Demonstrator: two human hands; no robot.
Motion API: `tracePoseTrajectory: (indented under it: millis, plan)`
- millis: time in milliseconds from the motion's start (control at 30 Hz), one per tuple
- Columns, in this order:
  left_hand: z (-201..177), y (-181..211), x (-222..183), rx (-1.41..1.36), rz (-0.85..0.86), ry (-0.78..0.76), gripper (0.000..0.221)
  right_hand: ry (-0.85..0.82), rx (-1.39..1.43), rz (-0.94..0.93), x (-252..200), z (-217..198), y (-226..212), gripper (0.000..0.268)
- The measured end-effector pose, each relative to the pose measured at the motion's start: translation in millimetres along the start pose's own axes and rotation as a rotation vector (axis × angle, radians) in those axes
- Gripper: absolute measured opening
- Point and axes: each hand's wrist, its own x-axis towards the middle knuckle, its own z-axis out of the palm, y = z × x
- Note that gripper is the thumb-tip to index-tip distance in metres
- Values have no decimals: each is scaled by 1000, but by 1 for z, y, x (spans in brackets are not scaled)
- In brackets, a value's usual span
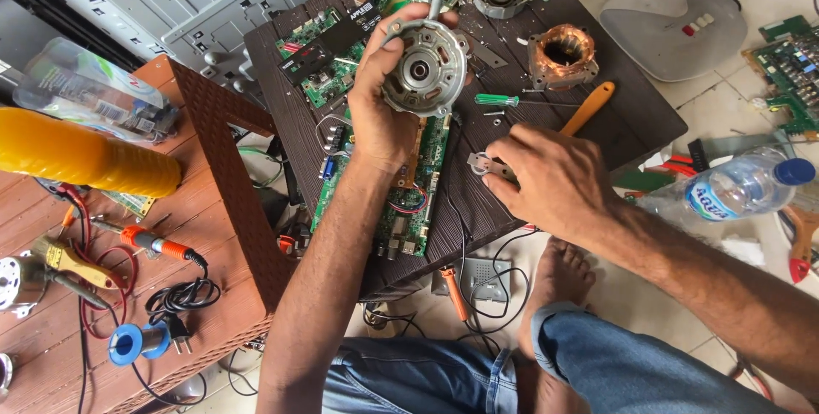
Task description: The person cleans a disassembled motor using a brush and a metal scraper. They brush the exterior and interior surfaces, then scrape debris from the inner housing. The person handles the motor parts and tools on a cluttered workbench.
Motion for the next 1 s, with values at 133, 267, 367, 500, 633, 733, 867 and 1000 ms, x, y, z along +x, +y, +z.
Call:
tracePoseTrajectory:
  millis: [133, 267, 367, 500, 633, 733, 867, 1000]
  plan:
    - [6, 1, 1, -18, -5, 43, 43, 64, 4, -67, 0, 5, 2, 9]
    - [6, 3, 2, -10, -8, 77, 55, 88, 192, -107, 7, -1, -2, 10]
    - [1, 2, 1, -52, -7, 70, 56, 35, 422, 4, 11, -18, -6, 33]
    - [-3, 1, 2, -57, 44, 50, 57, -110, 476, 159, 19, -19, 11, 37]
    - [-3, 3, 1, -12, 89, 45, 60, 182, 105, -92, 50, 1, 47, 4]
    - [-3, 3, 2, -8, 90, 45, 59, 175, -117, -105, 89, 19, 74, 2]
    - [-8, 0, 3, 9, 113, 58, 64, -10, -281, -170, 140, 54, 110, 16]
    - [-6, 4, 0, -14, 116, 89, 65, -28, -218, -160, 154, 73, 122, 16]
